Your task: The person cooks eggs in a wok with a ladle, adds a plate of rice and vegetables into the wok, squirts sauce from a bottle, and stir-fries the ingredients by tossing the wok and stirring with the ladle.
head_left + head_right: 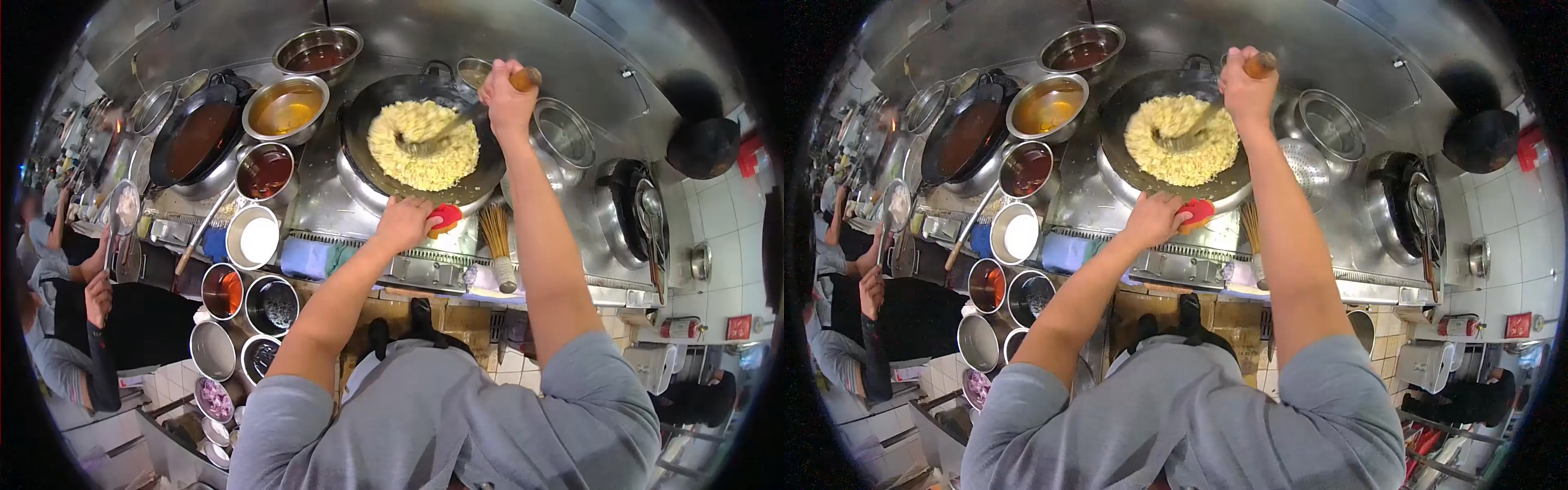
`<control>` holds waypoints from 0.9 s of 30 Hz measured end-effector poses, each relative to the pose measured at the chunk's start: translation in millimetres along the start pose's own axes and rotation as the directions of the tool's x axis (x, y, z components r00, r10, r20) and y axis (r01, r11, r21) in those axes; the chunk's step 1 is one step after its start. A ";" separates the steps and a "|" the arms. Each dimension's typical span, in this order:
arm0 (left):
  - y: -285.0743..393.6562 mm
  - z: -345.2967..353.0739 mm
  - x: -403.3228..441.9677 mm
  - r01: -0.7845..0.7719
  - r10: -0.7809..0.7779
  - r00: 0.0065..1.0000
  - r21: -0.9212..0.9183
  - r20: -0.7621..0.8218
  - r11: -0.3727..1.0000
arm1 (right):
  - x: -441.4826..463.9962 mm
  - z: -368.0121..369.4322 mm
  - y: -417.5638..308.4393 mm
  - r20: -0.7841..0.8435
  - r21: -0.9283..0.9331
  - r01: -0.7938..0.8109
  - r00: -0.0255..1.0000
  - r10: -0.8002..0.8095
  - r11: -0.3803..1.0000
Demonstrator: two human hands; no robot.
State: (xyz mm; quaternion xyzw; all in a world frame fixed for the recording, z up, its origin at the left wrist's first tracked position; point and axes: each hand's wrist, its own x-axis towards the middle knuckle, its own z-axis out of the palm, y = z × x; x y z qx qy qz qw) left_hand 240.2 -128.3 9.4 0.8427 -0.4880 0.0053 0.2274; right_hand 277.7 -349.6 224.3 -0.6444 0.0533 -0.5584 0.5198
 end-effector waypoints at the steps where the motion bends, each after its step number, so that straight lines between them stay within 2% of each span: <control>1: -1.4 0.4 2.6 0.006 -0.006 1.000 -0.001 -0.010 1.000 | 7.7 0.8 -2.0 0.077 0.106 -0.084 0.994 0.076 0.991; 3: 0.1 8.1 -2.4 0.016 -0.015 0.999 -0.056 0.032 0.998 | 14.7 -2.5 -11.3 0.235 0.277 -0.288 0.945 0.226 0.917; 4: -1.2 9.4 5.2 0.024 -0.023 1.000 -0.049 0.018 0.999 | 23.3 -15.2 -38.8 0.296 0.337 -0.352 0.920 0.257 0.873; 5: -2.2 10.5 10.6 0.045 -0.045 0.999 -0.045 0.003 0.998 | 26.0 -36.9 -58.7 0.402 0.325 -0.433 0.868 0.292 0.841; 7: -1.0 8.7 17.9 0.045 -0.046 0.997 -0.020 -0.061 0.999 | -13.7 -42.1 -55.5 0.290 0.234 -0.153 0.953 0.081 0.960; 9: 4.7 2.6 21.2 0.090 -0.092 0.986 0.018 0.142 0.996 | -42.2 -14.5 10.3 0.263 0.366 -0.246 0.952 0.154 0.897; 10: 1.6 2.4 25.1 0.068 -0.067 0.982 0.000 0.179 0.998 | -32.5 -3.4 35.0 0.305 0.370 -0.195 0.949 0.079 0.908; 11: -0.4 1.6 24.2 0.044 -0.039 0.985 -0.026 0.166 0.999 | -36.8 -5.2 17.6 0.307 0.360 -0.216 0.946 0.104 0.907; 13: -2.3 4.6 21.0 0.005 -0.002 0.997 -0.036 0.077 0.999 | -11.5 11.5 -23.9 0.423 0.382 -0.307 0.897 0.130 0.872; 14: -3.2 4.4 21.7 0.023 -0.020 0.998 -0.033 0.067 0.999 | -21.9 8.2 -51.4 0.419 0.422 -0.283 0.903 0.091 0.861; 15: -1.1 5.8 18.6 0.019 -0.017 0.997 -0.031 0.075 0.999 | -36.3 2.8 -41.0 0.431 0.425 -0.295 0.897 0.096 0.856; 18: -6.3 10.1 18.6 -0.003 0.005 0.999 -0.021 0.052 1.000 | -58.6 -16.8 19.0 0.602 0.112 -0.014 0.796 -0.057 0.994; 19: -6.5 12.5 20.1 -0.012 0.013 1.000 -0.028 0.013 1.000 | -32.8 -5.0 21.6 0.604 0.118 -0.009 0.794 -0.065 0.993; 21: 3.0 12.3 17.9 0.030 -0.030 0.998 -0.004 0.047 1.000 | 24.4 16.2 6.1 0.515 0.080 -0.197 0.847 0.129 0.977; 22: 3.1 8.2 23.3 0.062 -0.064 0.995 0.028 0.075 0.998 | 43.8 13.5 -4.7 0.450 0.163 -0.256 0.879 0.159 0.953; 23: 5.3 9.4 23.4 0.066 -0.066 0.998 0.061 0.008 0.996 | 64.1 14.0 -10.7 0.395 0.260 -0.299 0.901 0.181 0.918; 24: 4.4 10.6 23.5 0.071 -0.070 0.997 0.069 -0.016 0.995 | 64.5 2.2 -6.5 0.390 0.328 -0.245 0.915 0.105 0.912; 27: 3.1 20.9 17.2 0.072 -0.071 0.997 0.076 -0.005 0.995 | 3.6 20.0 40.0 0.335 0.370 -0.278 0.930 0.151 0.887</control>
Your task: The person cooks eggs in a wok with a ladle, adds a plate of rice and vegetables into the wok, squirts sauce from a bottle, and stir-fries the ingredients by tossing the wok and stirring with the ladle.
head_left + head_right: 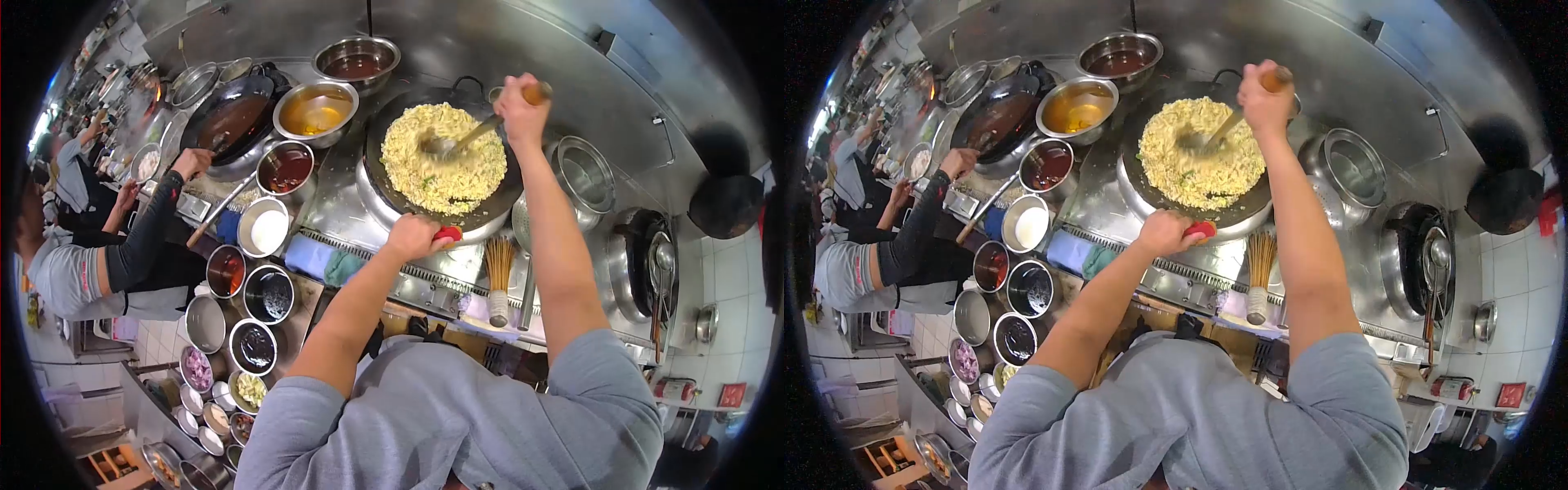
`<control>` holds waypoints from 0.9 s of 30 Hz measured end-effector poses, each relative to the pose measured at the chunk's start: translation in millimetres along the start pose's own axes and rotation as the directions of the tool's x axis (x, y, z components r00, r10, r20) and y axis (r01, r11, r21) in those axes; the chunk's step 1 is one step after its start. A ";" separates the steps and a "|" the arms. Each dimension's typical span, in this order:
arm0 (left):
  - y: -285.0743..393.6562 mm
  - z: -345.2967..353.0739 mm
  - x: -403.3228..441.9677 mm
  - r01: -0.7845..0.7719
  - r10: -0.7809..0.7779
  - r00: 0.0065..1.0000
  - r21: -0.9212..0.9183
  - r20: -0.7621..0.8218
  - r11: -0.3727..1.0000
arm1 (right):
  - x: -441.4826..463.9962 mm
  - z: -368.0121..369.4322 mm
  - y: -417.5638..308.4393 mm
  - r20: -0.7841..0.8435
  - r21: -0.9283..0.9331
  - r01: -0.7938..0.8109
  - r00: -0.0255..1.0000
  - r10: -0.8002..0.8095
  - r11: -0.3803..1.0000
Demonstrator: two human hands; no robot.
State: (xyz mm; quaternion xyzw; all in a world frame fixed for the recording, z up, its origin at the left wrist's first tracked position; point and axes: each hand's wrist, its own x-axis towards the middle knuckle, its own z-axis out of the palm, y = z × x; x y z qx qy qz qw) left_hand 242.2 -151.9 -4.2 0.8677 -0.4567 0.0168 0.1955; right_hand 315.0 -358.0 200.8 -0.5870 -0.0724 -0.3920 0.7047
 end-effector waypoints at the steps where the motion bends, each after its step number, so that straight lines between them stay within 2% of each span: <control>1: -2.5 -0.2 5.4 0.007 -0.007 1.000 0.003 0.011 1.000 | 16.9 13.2 -6.5 0.012 0.009 0.022 1.000 -0.022 1.000; 3: 7.2 -1.2 -4.8 0.003 -0.003 1.000 -0.011 0.022 1.000 | 40.6 22.7 -26.2 0.059 -0.121 -0.181 0.980 0.189 0.976; 4: 3.1 -9.2 3.7 0.006 -0.006 1.000 -0.014 0.000 1.000 | 48.6 25.3 -37.2 0.069 -0.115 -0.142 0.986 0.151 0.983; 5: 1.2 -5.7 2.6 -0.022 0.015 0.994 -0.059 -0.110 0.998 | 44.2 25.4 -44.8 0.051 -0.028 -0.081 0.995 0.083 0.996; 6: -1.7 0.3 1.7 -0.017 0.010 0.993 -0.060 -0.121 0.998 | 31.7 23.6 -48.0 0.024 0.054 -0.039 0.999 0.038 0.998; 7: 1.1 -2.5 1.1 -0.009 0.000 0.994 -0.082 -0.112 0.997 | 16.9 21.1 -30.6 0.016 0.011 0.075 0.997 -0.075 0.997; 8: 4.0 -6.5 1.4 -0.004 -0.006 0.995 -0.101 -0.101 0.995 | 4.0 16.9 -3.9 0.049 -0.054 0.055 0.997 -0.052 0.997; 10: 4.0 -12.8 5.4 0.009 -0.021 0.994 -0.114 -0.104 0.993 | 23.9 12.3 3.5 0.166 -0.098 -0.151 0.972 0.165 0.984; 12: 6.2 -8.4 1.0 0.017 -0.032 0.993 -0.140 -0.110 0.990 | 54.2 26.2 -23.6 -0.038 -0.316 -0.157 0.987 0.153 0.936; 13: 10.2 -14.9 0.9 0.051 -0.058 0.996 -0.101 -0.065 0.994 | 68.7 18.2 -30.5 -0.047 -0.171 -0.161 0.987 0.155 0.972; 14: 8.0 -16.4 5.9 0.054 -0.062 0.995 -0.102 -0.075 0.993 | 71.6 14.5 -28.3 -0.038 -0.172 -0.155 0.988 0.151 0.973; 16: 10.6 -10.9 -0.3 0.080 -0.089 0.993 -0.113 -0.076 0.990 | 54.3 4.9 -8.2 -0.062 0.069 0.100 0.993 -0.096 0.993; 17: 10.8 -11.7 -0.2 0.081 -0.091 0.993 -0.124 -0.071 0.989 | 43.8 7.9 16.1 -0.044 0.065 0.033 0.999 -0.031 0.997; 18: 10.8 -11.6 0.6 0.085 -0.093 0.994 -0.113 -0.062 0.990 | 51.7 6.0 29.6 0.096 -0.016 0.041 0.995 -0.040 0.999; 20: 7.7 -5.5 -0.8 0.062 -0.078 0.992 -0.146 -0.104 0.987 | 70.5 34.4 8.7 0.151 -0.194 -0.127 0.976 0.157 0.973; 21: 10.8 -4.2 -5.3 0.063 -0.077 0.994 -0.154 -0.082 0.986 | 74.0 37.8 -3.8 0.135 -0.199 -0.146 0.975 0.175 0.969; 23: 10.9 -10.9 0.6 0.065 -0.079 0.992 -0.135 -0.103 0.989 | 87.7 45.5 -17.7 0.027 -0.090 -0.095 0.995 0.098 0.991; 24: 10.3 -12.1 1.8 0.072 -0.087 0.992 -0.147 -0.097 0.987 | 77.3 46.4 -10.8 0.029 -0.097 -0.108 0.993 0.111 0.989; 26: 9.2 -11.1 0.4 0.052 -0.067 0.992 -0.148 -0.103 0.988 | 50.2 34.4 17.5 0.005 0.035 0.067 0.998 -0.067 0.997; 27: 7.3 -6.3 1.7 0.052 -0.068 0.992 -0.142 -0.107 0.988 | 48.9 23.9 24.2 0.123 -0.093 0.033 0.992 -0.022 0.995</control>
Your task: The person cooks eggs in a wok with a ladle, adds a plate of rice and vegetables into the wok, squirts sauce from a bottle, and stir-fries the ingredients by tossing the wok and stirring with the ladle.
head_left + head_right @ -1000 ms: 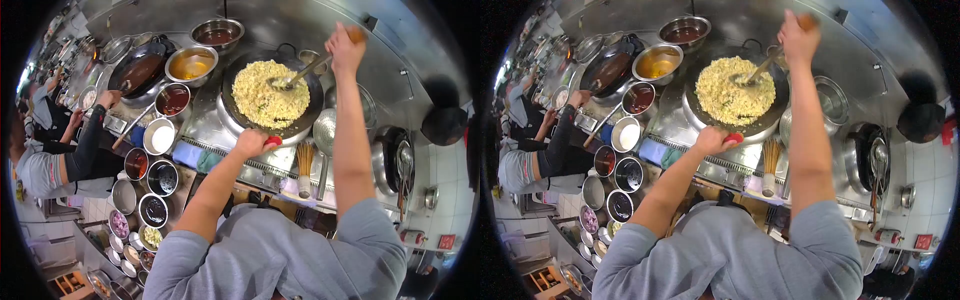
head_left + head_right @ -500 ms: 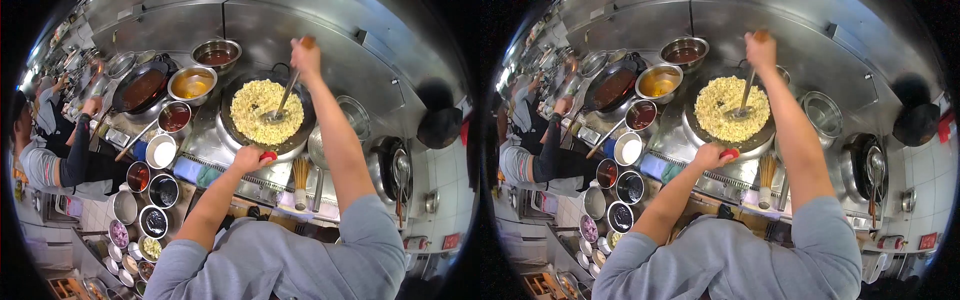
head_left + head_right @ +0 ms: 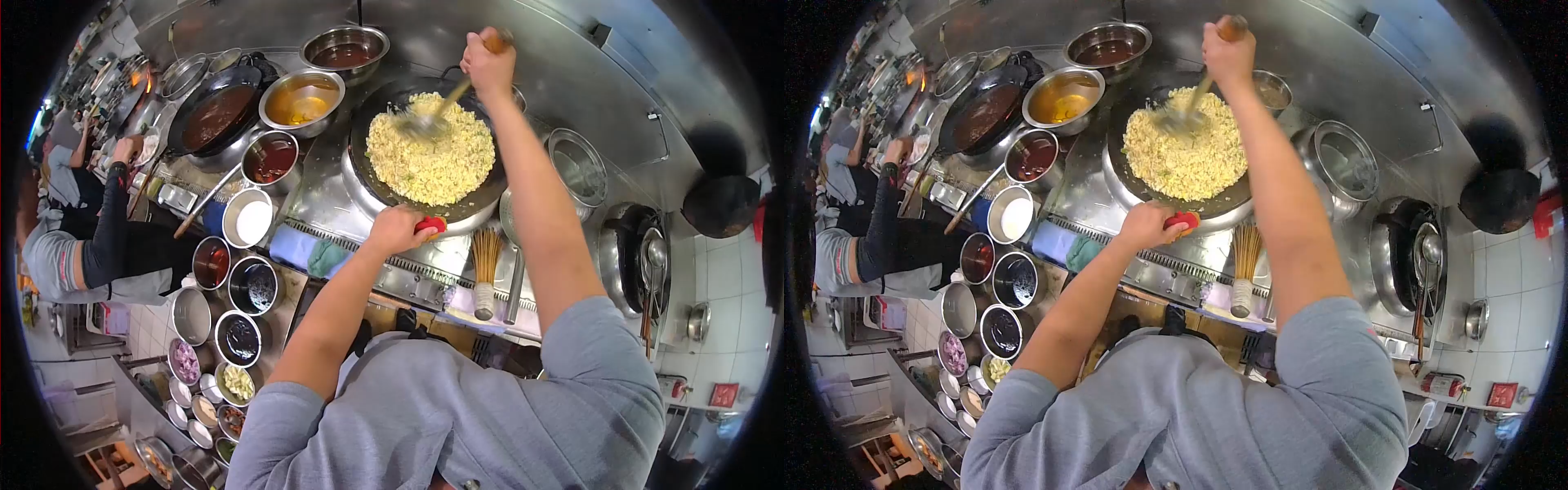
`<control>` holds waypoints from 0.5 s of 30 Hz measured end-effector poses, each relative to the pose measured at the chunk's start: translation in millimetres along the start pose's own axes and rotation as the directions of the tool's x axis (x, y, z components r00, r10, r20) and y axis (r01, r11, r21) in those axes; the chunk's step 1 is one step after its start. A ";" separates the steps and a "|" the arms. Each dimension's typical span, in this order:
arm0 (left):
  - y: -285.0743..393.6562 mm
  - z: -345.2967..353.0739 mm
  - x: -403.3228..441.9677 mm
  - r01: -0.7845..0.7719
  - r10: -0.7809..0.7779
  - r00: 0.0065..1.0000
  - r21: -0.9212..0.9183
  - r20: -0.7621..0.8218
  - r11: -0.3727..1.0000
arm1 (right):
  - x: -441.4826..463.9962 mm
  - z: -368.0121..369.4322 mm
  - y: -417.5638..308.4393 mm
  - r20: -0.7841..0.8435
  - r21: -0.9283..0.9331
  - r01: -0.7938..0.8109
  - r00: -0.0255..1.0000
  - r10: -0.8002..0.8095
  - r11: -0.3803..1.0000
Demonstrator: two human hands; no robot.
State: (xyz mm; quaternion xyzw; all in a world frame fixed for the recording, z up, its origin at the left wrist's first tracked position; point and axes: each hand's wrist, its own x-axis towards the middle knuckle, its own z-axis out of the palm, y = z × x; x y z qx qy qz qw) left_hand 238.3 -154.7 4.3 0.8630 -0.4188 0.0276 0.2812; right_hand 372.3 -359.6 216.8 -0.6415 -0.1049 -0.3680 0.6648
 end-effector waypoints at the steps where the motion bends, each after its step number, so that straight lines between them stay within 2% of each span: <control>1: -1.5 -3.5 6.1 0.004 -0.004 1.000 0.004 -0.002 1.000 | 12.9 -4.3 -10.2 0.003 0.005 0.001 1.000 -0.001 1.000; 3: 2.6 -3.9 0.9 0.022 -0.023 0.999 0.027 0.038 0.999 | 30.1 -24.9 -45.0 0.135 0.009 -0.280 0.952 0.276 0.960; 5: -1.2 -0.1 5.3 0.010 -0.010 1.000 0.020 -0.026 1.000 | 39.4 -73.7 -66.7 0.328 0.386 -0.433 0.890 0.317 0.815; 6: 0.5 2.0 1.1 0.014 -0.014 0.999 -0.003 -0.044 1.000 | 7.8 -63.9 -67.4 0.333 0.380 -0.456 0.879 0.341 0.805; 7: 1.4 3.4 0.5 0.005 -0.006 0.998 -0.022 -0.065 1.000 | -34.0 -47.0 -71.4 0.080 0.193 -0.272 0.962 0.261 0.943; 8: 1.5 5.0 2.1 -0.008 0.008 0.997 -0.003 -0.079 1.000 | -60.6 -34.7 -68.7 -0.151 -0.056 -0.101 0.984 0.092 0.993; 9: 0.9 6.8 3.4 -0.016 0.015 0.998 -0.014 -0.066 1.000 | -68.7 -34.2 -45.7 -0.095 0.099 -0.079 0.991 0.089 0.992; 11: -2.5 10.0 2.7 -0.007 0.007 1.000 -0.014 -0.021 1.000 | -53.1 -29.6 -52.6 -0.088 0.058 -0.090 0.992 0.094 0.994; 12: -2.7 12.5 2.6 -0.007 0.006 0.999 -0.020 -0.046 1.000 | -55.3 -34.5 -67.9 -0.104 0.045 -0.096 0.990 0.100 0.994; 14: -2.2 10.0 6.2 0.006 -0.006 0.998 0.011 -0.064 1.000 | -61.6 -20.6 -110.8 -0.031 0.082 -0.005 1.000 0.008 0.997; 15: -0.1 10.5 0.9 0.027 -0.025 0.997 0.038 -0.068 0.999 | -82.4 -16.9 -98.4 -0.030 0.080 -0.017 0.999 0.019 0.997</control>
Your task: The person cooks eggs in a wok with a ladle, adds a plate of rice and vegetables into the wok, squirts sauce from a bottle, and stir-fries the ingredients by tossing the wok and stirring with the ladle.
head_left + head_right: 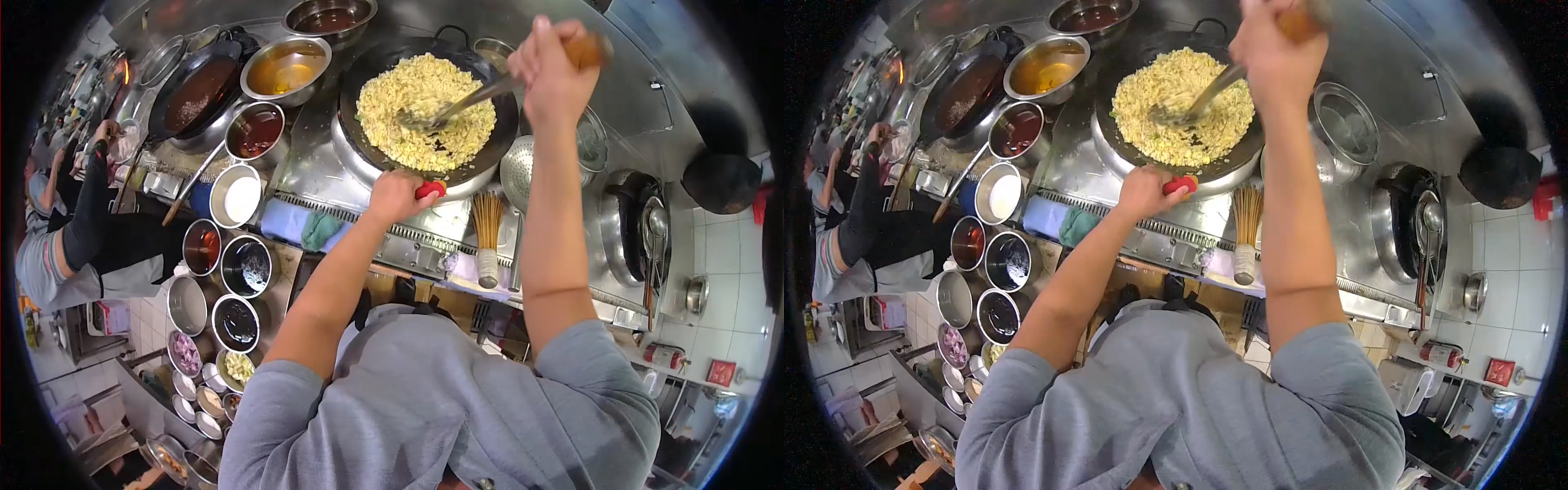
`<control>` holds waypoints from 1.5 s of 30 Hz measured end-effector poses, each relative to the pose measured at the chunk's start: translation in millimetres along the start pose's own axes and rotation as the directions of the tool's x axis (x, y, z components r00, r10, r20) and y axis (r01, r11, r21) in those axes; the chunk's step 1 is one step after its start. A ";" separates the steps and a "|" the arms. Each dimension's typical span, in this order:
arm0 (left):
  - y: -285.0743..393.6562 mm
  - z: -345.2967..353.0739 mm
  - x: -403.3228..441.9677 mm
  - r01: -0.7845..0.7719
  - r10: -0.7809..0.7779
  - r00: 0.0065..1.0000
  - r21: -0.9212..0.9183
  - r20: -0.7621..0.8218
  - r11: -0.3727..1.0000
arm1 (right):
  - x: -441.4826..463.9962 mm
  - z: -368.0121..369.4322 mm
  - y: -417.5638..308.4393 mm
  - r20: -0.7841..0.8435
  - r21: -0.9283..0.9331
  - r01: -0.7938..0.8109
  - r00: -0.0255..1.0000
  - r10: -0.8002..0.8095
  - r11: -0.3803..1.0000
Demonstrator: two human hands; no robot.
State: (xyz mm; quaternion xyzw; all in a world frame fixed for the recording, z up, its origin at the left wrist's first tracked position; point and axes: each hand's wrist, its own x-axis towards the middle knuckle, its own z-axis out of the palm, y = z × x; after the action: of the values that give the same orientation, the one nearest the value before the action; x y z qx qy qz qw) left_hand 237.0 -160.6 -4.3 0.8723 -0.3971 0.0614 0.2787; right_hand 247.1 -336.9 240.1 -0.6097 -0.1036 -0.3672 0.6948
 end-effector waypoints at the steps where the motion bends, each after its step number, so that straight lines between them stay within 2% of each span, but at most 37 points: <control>1: 0.2 0.5 -1.5 0.003 -0.003 1.000 -0.005 0.000 1.000 | -25.8 -0.6 24.9 0.051 -0.132 0.051 0.998 -0.045 0.990; 2: -0.9 -1.0 -0.3 0.002 -0.002 1.000 -0.013 0.006 1.000 | -40.9 -1.0 38.7 0.105 -0.258 0.116 0.990 -0.092 0.959; 3: 0.1 -2.1 0.1 -0.003 0.004 1.000 -0.023 0.017 1.000 | -46.1 -2.2 37.5 0.180 -0.089 0.031 0.984 -0.015 0.996; 4: 0.6 -3.6 1.9 -0.010 0.010 1.000 -0.022 0.012 1.000 | -25.9 -7.1 37.1 0.180 -0.091 0.039 0.983 -0.022 0.995; 6: 2.2 -5.9 0.9 -0.012 0.015 0.999 -0.065 0.032 0.998 | 35.7 -35.1 28.4 -0.077 -0.140 -0.046 0.996 0.035 0.989; 8: 1.4 -0.5 1.3 -0.020 0.020 1.000 -0.069 0.006 0.997 | 66.3 -58.8 3.1 -0.273 -0.193 0.003 0.960 -0.056 0.981; 9: -1.3 0.8 -0.1 -0.016 0.015 1.000 -0.072 -0.008 0.997 | 61.9 -59.4 11.7 -0.257 -0.182 0.004 0.965 -0.052 0.983; 11: -2.0 -1.0 1.6 0.000 -0.001 1.000 -0.052 -0.016 0.999 | 30.3 -69.1 42.5 -0.173 -0.132 0.217 0.956 -0.238 0.967; 12: -0.2 -1.2 -0.3 -0.007 0.007 1.000 -0.040 -0.005 0.999 | 18.0 -47.5 63.0 -0.153 -0.159 0.113 0.979 -0.137 0.981; 13: 0.1 -2.0 0.0 -0.001 0.001 0.999 -0.018 0.032 1.000 | 32.5 -28.9 60.5 -0.120 0.062 -0.101 0.987 0.108 0.993; 14: 3.5 -0.3 -3.7 -0.013 0.014 0.999 -0.026 0.048 1.000 | 51.8 -14.0 52.5 -0.046 -0.016 -0.133 0.990 0.132 0.991; 15: 5.2 -0.3 -5.3 0.000 0.001 0.999 -0.040 0.035 0.999 | 81.0 -14.4 65.7 -0.039 0.003 -0.162 0.986 0.162 0.987; 17: -1.1 0.7 -0.3 -0.001 0.002 1.000 -0.046 0.010 0.999 | 91.8 12.3 39.1 -0.221 -0.131 -0.210 0.959 0.178 0.969; 18: -1.2 -0.2 -0.8 -0.012 0.013 1.000 -0.055 0.010 0.998 | 84.7 17.1 42.1 -0.228 -0.142 -0.206 0.959 0.170 0.968; 20: 2.0 -2.4 0.0 0.013 -0.013 1.000 -0.041 0.013 0.999 | 63.6 11.8 64.7 -0.377 -0.264 -0.169 0.924 0.059 0.950; 21: 0.9 -0.4 0.0 0.016 -0.015 1.000 -0.045 0.005 0.999 | 50.4 -2.5 87.9 -0.205 -0.126 -0.090 0.977 0.063 0.988; 22: 2.0 -1.0 -0.3 0.013 -0.013 1.000 -0.044 0.011 0.999 | 61.1 -4.7 77.6 -0.211 -0.125 -0.092 0.975 0.064 0.988; 24: 4.2 -4.8 0.8 0.040 -0.038 0.997 -0.036 0.062 0.999 | 95.9 -15.9 44.8 -0.207 -0.101 -0.407 0.901 0.381 0.908; 25: 1.1 -1.7 0.7 0.007 -0.006 0.999 -0.034 0.031 0.999 | 110.7 -31.8 44.9 -0.147 -0.070 -0.315 0.942 0.302 0.947; 26: -2.9 2.3 -0.4 -0.016 0.016 1.000 -0.029 -0.006 0.999 | 112.1 -46.1 31.0 -0.032 0.031 -0.301 0.953 0.302 0.953; 27: -1.5 0.8 -0.1 -0.024 0.022 0.999 -0.054 -0.037 0.998 | 68.5 -17.6 -17.3 0.023 -0.023 -0.137 0.990 0.138 0.990; 29: -6.9 5.4 0.4 -0.017 0.014 0.999 -0.067 -0.038 0.998 | -0.2 4.8 -7.2 -0.189 -0.347 -0.082 0.982 0.016 0.934; 30: -6.3 8.0 0.9 -0.015 0.013 0.999 -0.089 -0.031 0.996 | -18.3 -12.5 45.4 -0.242 -0.388 0.036 0.960 -0.140 0.921; 31: -5.4 2.2 1.1 -0.078 0.074 0.996 -0.075 -0.056 0.994 | -43.1 -18.1 66.9 -0.179 -0.114 0.137 0.971 -0.156 0.984; 32: -4.8 1.3 -1.1 -0.094 0.091 0.995 -0.072 -0.047 0.993 | -65.2 -28.7 76.8 -0.140 -0.347 0.109 0.976 -0.166 0.932; 33: -5.0 0.9 0.5 -0.079 0.076 0.996 -0.068 -0.046 0.995 | -81.2 -37.5 83.2 -0.127 -0.279 0.071 0.986 -0.111 0.958; 35: -3.0 -0.9 0.2 -0.054 0.050 0.997 -0.073 -0.055 0.996 | -125.7 -36.9 65.3 -0.137 -0.419 0.046 0.984 -0.114 0.907; 36: -3.8 -0.5 -0.3 -0.062 0.058 0.997 -0.072 -0.056 0.995 | -156.4 -58.6 67.0 0.120 -0.646 0.167 0.986 -0.116 0.745; 37: -6.6 1.2 0.4 -0.062 0.059 0.998 -0.078 -0.037 0.995 | -193.2 -70.7 63.9 0.204 -0.644 0.144 0.979 -0.013 0.751; 38: -8.2 1.8 1.2 -0.061 0.060 0.998 -0.083 -0.016 0.995 | -230.7 -79.3 42.4 0.310 -0.830 0.215 0.945 0.105 0.515; 39: -7.9 -0.2 2.1 -0.064 0.063 0.998 -0.080 -0.018 0.995 | -268.1 -94.3 33.0 0.322 -0.794 -0.015 0.837 0.442 0.607; 40: -7.5 -3.2 3.0 -0.066 0.067 0.998 -0.090 0.008 0.994 | -297.6 -100.7 9.3 0.334 -0.538 -0.427 0.684 0.649 0.727; 41: -7.8 -5.1 1.9 -0.061 0.065 0.997 -0.099 0.036 0.993 | -311.9 -102.4 -7.1 0.438 -0.207 -0.778 0.469 0.767 0.593; 42: -8.4 -5.1 0.9 -0.047 0.052 0.998 -0.099 0.041 0.994 | -313.0 -98.6 -9.2 0.443 -0.206 -0.785 0.457 0.771 0.584; 43: -9.6 -4.0 1.9 -0.053 0.055 0.998 -0.093 0.029 0.994 | -318.4 -89.8 -10.3 0.358 0.169 -0.898 0.439 0.824 0.405; 44: -10.0 -2.1 2.5 -0.064 0.066 0.998 -0.088 0.021 0.994 | -326.1 -79.1 -10.4 0.283 0.534 -0.825 0.382 0.880 0.187; 45: -10.7 -0.8 2.4 -0.060 0.062 0.998 -0.101 0.018 0.993 | -321.1 -70.8 9.2 0.202 0.586 -0.788 0.369 0.907 0.190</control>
State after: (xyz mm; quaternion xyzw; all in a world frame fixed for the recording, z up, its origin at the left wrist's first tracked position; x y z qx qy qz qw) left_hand 246.5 -156.1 -7.6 0.8453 -0.4291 0.0409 0.3158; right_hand 3.8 -279.0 26.4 -0.2709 0.2090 0.0781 0.9364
